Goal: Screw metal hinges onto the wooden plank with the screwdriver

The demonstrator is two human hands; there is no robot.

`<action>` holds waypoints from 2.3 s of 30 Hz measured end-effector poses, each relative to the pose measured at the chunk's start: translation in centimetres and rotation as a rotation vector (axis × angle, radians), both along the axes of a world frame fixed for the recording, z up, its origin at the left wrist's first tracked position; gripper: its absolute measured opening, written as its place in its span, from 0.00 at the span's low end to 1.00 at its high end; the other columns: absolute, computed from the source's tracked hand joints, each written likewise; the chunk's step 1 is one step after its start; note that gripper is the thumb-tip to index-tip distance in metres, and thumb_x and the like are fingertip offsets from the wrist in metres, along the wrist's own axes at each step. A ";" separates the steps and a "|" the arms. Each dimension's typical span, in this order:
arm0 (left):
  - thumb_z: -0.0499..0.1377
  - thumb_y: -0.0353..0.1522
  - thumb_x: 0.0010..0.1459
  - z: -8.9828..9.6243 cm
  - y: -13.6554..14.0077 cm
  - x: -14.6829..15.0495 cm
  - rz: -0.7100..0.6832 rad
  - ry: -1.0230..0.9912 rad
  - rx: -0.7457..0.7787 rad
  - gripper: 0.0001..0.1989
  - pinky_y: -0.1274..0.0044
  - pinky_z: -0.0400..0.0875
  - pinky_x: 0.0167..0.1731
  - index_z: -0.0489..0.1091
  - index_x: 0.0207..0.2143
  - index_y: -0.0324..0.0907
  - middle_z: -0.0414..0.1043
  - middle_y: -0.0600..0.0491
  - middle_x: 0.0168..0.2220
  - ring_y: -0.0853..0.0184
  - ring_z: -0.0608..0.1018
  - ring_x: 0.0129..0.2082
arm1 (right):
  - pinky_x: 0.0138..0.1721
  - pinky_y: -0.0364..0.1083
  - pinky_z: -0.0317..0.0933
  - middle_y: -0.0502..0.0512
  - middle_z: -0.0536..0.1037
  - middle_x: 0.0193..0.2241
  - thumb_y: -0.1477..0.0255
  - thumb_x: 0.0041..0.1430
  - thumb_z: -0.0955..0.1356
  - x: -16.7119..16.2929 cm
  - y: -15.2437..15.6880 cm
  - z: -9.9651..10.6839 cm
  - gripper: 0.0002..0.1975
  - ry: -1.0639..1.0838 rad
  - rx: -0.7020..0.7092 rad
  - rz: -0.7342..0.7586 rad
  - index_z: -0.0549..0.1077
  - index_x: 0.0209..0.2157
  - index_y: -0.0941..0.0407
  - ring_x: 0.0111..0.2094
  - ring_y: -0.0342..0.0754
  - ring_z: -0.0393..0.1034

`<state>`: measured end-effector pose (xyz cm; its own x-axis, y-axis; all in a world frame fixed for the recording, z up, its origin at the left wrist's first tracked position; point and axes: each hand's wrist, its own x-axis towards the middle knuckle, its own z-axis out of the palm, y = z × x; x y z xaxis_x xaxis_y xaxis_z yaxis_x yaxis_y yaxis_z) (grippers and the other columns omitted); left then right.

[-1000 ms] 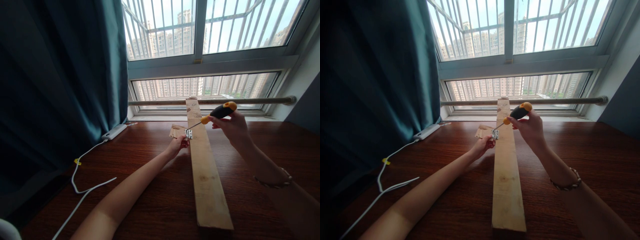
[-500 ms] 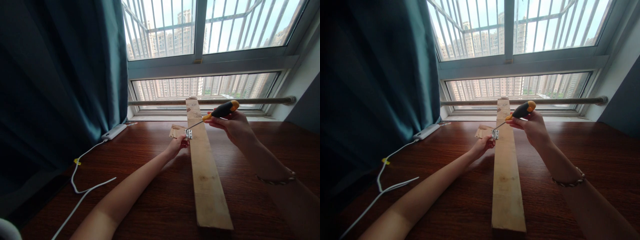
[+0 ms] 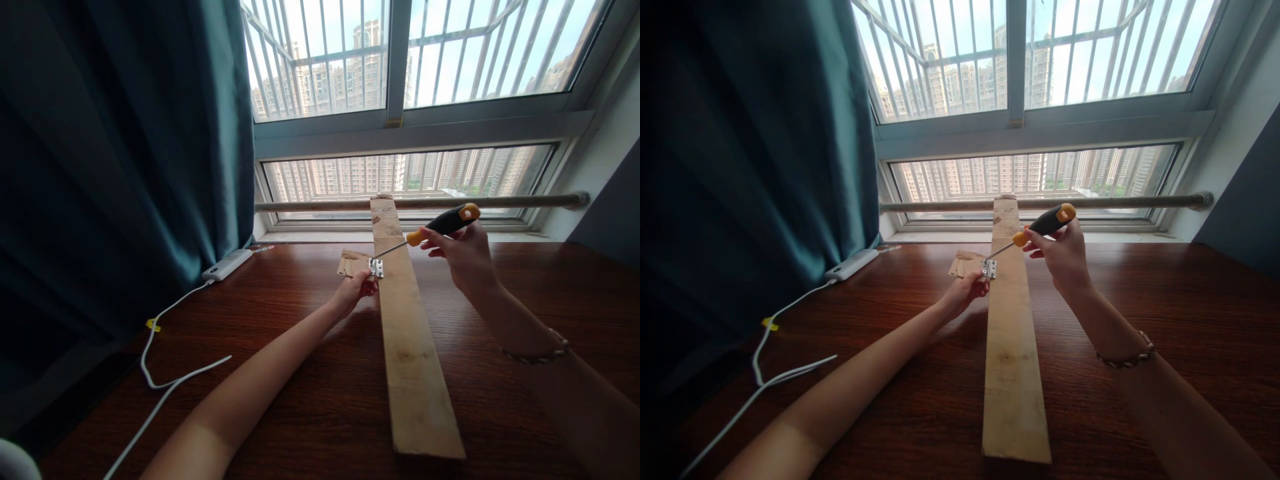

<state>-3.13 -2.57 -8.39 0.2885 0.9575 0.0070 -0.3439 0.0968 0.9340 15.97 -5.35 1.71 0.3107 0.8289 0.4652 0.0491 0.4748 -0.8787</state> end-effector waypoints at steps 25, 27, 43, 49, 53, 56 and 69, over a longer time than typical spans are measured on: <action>0.56 0.36 0.50 -0.5 0.6 -0.4 0.028 0.078 -0.051 0.11 0.80 0.61 0.21 0.69 0.25 0.36 0.69 0.51 0.21 0.72 0.70 0.20 | 0.47 0.52 0.66 0.57 0.67 0.53 0.82 0.54 0.60 10.3 -4.4 -8.8 0.19 -1.267 0.271 0.182 0.71 0.43 0.51 0.49 0.53 0.67; 0.55 0.38 0.50 -0.8 0.9 -0.4 0.049 0.135 -0.012 0.13 0.80 0.59 0.18 0.67 0.23 0.37 0.68 0.52 0.18 0.72 0.68 0.17 | 0.47 0.52 0.66 0.58 0.64 0.55 0.82 0.53 0.62 11.5 -5.3 -10.3 0.21 -1.379 0.255 0.236 0.70 0.46 0.50 0.51 0.54 0.65; 0.53 0.39 0.51 -1.2 1.2 -0.3 0.052 0.172 0.131 0.17 0.79 0.48 0.15 0.61 0.15 0.40 0.59 0.55 0.10 0.75 0.60 0.11 | 0.44 0.52 0.67 0.59 0.73 0.46 0.77 0.57 0.60 9.4 -5.4 -9.5 0.15 -1.179 0.230 0.006 0.69 0.46 0.55 0.44 0.52 0.70; 0.52 0.39 0.52 -1.4 1.2 -0.2 0.068 0.153 0.151 0.18 0.78 0.50 0.16 0.62 0.14 0.39 0.60 0.55 0.11 0.74 0.61 0.12 | 0.27 0.41 0.63 0.52 0.76 0.27 0.69 0.50 0.69 -1.8 -0.5 -5.6 0.06 -0.827 0.109 0.111 0.75 0.30 0.57 0.26 0.43 0.70; 0.51 0.40 0.52 -1.5 1.2 -0.3 0.061 0.155 0.168 0.18 0.78 0.50 0.16 0.63 0.15 0.39 0.60 0.54 0.11 0.74 0.61 0.12 | 0.26 0.40 0.59 0.51 0.76 0.24 0.66 0.43 0.72 -5.4 2.6 -6.2 0.09 -0.774 -0.062 0.114 0.76 0.27 0.57 0.25 0.43 0.69; 0.51 0.39 0.51 -1.6 1.3 -0.3 0.068 0.146 0.163 0.16 0.78 0.50 0.16 0.64 0.16 0.39 0.59 0.55 0.10 0.73 0.60 0.12 | 0.27 0.41 0.57 0.51 0.76 0.23 0.65 0.45 0.72 -5.7 3.3 -7.1 0.09 -0.764 -0.050 0.061 0.76 0.25 0.57 0.26 0.43 0.67; 0.56 0.39 0.45 -1.5 0.9 0.5 0.060 -0.034 0.019 0.13 0.79 0.53 0.19 0.66 0.21 0.37 0.63 0.55 0.16 0.74 0.62 0.16 | 0.36 0.43 0.54 0.51 0.74 0.27 0.70 0.49 0.69 -5.9 2.8 -7.6 0.04 -0.821 0.000 -0.008 0.74 0.26 0.57 0.33 0.46 0.64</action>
<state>-2.64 -1.70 -9.88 0.2294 0.9727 0.0338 -0.3798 0.0575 0.9233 10.05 -2.58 -5.86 -0.1225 0.8283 0.5468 0.6804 0.4712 -0.5612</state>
